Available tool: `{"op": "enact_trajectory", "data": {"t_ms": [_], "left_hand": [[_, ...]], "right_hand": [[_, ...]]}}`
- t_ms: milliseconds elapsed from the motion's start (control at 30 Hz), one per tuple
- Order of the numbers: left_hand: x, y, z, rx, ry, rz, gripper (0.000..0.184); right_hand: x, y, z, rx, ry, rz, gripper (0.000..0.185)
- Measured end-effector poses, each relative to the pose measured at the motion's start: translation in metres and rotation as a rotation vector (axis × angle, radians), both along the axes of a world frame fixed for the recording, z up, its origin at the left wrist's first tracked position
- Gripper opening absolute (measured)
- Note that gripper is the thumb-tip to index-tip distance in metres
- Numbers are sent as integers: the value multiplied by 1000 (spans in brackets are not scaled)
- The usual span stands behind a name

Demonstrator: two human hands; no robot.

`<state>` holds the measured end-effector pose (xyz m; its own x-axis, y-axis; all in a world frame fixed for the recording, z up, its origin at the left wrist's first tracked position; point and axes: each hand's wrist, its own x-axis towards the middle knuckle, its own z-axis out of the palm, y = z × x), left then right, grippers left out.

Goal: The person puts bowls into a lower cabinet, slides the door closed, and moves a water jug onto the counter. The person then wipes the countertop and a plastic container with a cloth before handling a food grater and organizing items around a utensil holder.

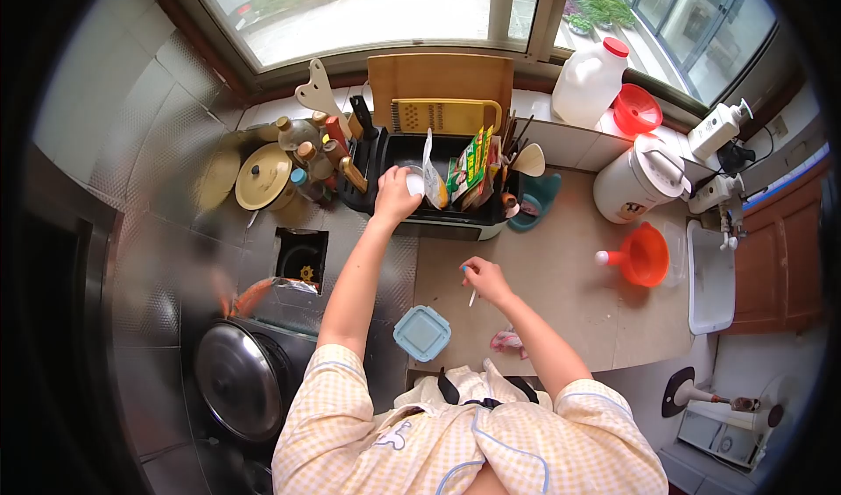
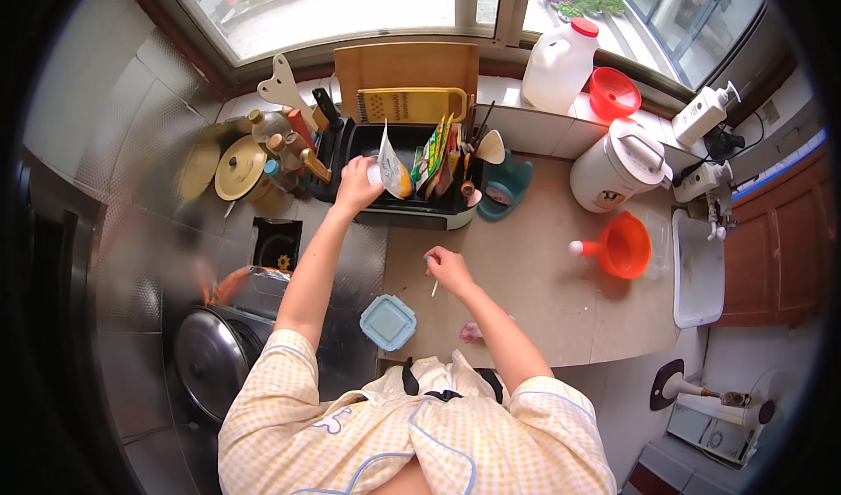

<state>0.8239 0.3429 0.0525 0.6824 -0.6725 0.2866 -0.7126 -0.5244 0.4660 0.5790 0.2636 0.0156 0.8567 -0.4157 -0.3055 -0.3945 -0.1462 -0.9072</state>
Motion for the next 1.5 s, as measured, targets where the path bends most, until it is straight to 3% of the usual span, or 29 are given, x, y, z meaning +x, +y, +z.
{"op": "enact_trajectory", "data": {"t_ms": [67, 133, 167, 233, 300, 333, 433, 533, 833, 1000, 1233, 1500], "left_hand": [[-7, 5, 1, 62, -1, 38, 36], [-9, 6, 5, 116, 11, 18, 27], [-8, 5, 6, 118, 9, -11, 24], [-13, 7, 14, 77, -42, -39, 21], [-17, 9, 16, 120, -88, -90, 18], [-17, 8, 14, 152, -110, -96, 16], [-12, -3, 4, 152, -235, -139, 13], [-5, -9, 7, 78, -351, -183, 11], [30, -28, 1, 106, -536, -520, 7], [27, -23, -4, 147, -551, -560, 3], [26, -18, -19, 271, -538, -453, 3], [22, -12, -24, 158, -293, -69, 6]], "right_hand": [[7, 6, 4, -155, -112, 3, 17], [29, 12, 43, -453, -286, -125, 15], [43, 12, 58, -435, -306, -152, 23], [74, 11, 80, -429, -258, -189, 44], [106, 9, 88, -660, -19, -203, 62], [118, 5, 92, -593, 112, -128, 71], [139, -8, 82, -546, 251, -78, 37], [133, -12, 81, -601, 266, -65, 25], [121, -28, 85, -619, 205, 28, 27], [117, -28, 87, -686, 167, 14, 22], [117, -25, 85, -779, 157, -24, 31], [118, -32, 62, -823, 173, -82, 16]]}}
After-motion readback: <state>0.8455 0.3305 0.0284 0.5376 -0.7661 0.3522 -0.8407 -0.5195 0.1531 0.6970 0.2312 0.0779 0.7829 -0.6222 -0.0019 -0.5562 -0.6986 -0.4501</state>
